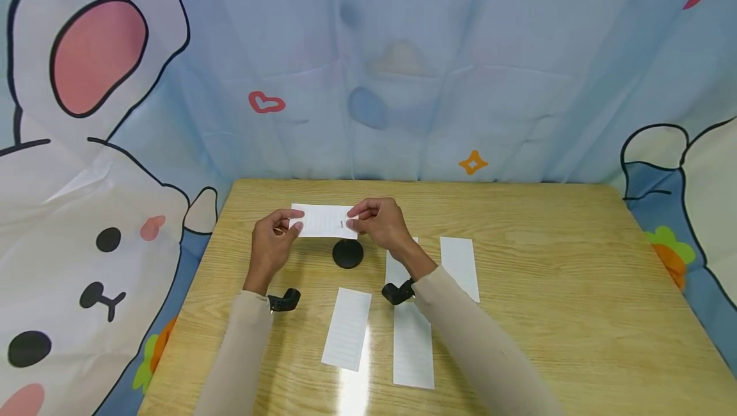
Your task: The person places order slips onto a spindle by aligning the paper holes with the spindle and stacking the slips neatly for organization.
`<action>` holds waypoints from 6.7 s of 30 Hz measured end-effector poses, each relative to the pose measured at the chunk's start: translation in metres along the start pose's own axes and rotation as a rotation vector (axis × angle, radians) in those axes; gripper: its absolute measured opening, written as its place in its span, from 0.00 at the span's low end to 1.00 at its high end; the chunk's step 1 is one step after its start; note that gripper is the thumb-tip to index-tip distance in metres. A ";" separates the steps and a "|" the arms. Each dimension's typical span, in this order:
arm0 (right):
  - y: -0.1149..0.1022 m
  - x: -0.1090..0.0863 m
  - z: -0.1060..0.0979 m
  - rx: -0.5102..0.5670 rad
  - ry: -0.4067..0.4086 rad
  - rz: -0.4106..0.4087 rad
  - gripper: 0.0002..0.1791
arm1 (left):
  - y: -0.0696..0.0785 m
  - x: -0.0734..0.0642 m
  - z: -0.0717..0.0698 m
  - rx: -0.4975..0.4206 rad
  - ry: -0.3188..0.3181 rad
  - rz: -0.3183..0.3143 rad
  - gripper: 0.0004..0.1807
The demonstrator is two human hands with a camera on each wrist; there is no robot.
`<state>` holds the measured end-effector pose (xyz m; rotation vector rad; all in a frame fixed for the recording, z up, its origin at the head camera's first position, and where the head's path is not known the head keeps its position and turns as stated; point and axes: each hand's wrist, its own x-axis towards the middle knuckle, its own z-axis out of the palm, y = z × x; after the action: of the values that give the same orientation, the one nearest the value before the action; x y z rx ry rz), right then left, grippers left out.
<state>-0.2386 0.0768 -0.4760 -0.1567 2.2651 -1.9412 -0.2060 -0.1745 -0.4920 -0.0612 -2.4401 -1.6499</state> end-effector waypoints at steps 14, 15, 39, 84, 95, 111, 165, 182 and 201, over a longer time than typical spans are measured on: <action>0.037 -0.001 -0.001 -0.022 0.025 0.034 0.08 | -0.018 -0.005 0.011 0.018 -0.044 -0.031 0.09; 0.038 -0.001 -0.001 -0.027 0.027 0.036 0.08 | -0.019 -0.005 0.012 0.016 -0.045 -0.038 0.09; 0.061 -0.005 0.010 -0.254 0.110 0.007 0.07 | -0.046 -0.012 0.026 0.064 -0.051 -0.081 0.07; 0.065 -0.007 0.019 -0.497 0.159 0.007 0.06 | -0.053 -0.013 0.042 0.376 0.040 -0.060 0.09; 0.069 -0.009 0.016 -0.435 0.180 -0.018 0.06 | -0.052 -0.021 0.039 0.310 0.068 -0.062 0.08; 0.064 -0.028 0.013 -0.295 0.193 -0.031 0.08 | -0.050 -0.049 0.032 0.091 0.225 -0.016 0.09; 0.067 -0.091 0.028 -0.537 -0.054 -0.178 0.19 | -0.024 -0.192 0.060 0.044 0.136 -0.184 0.22; 0.066 -0.088 0.036 -0.626 -0.110 -0.141 0.18 | -0.027 -0.197 0.061 0.316 0.001 -0.046 0.25; 0.061 -0.084 0.033 -0.591 -0.211 -0.132 0.21 | -0.025 -0.197 0.061 0.346 -0.017 -0.035 0.24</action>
<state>-0.1485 0.0692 -0.5369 -0.5588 2.6528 -1.1708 -0.0252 -0.1133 -0.5732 0.0184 -2.7141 -1.2194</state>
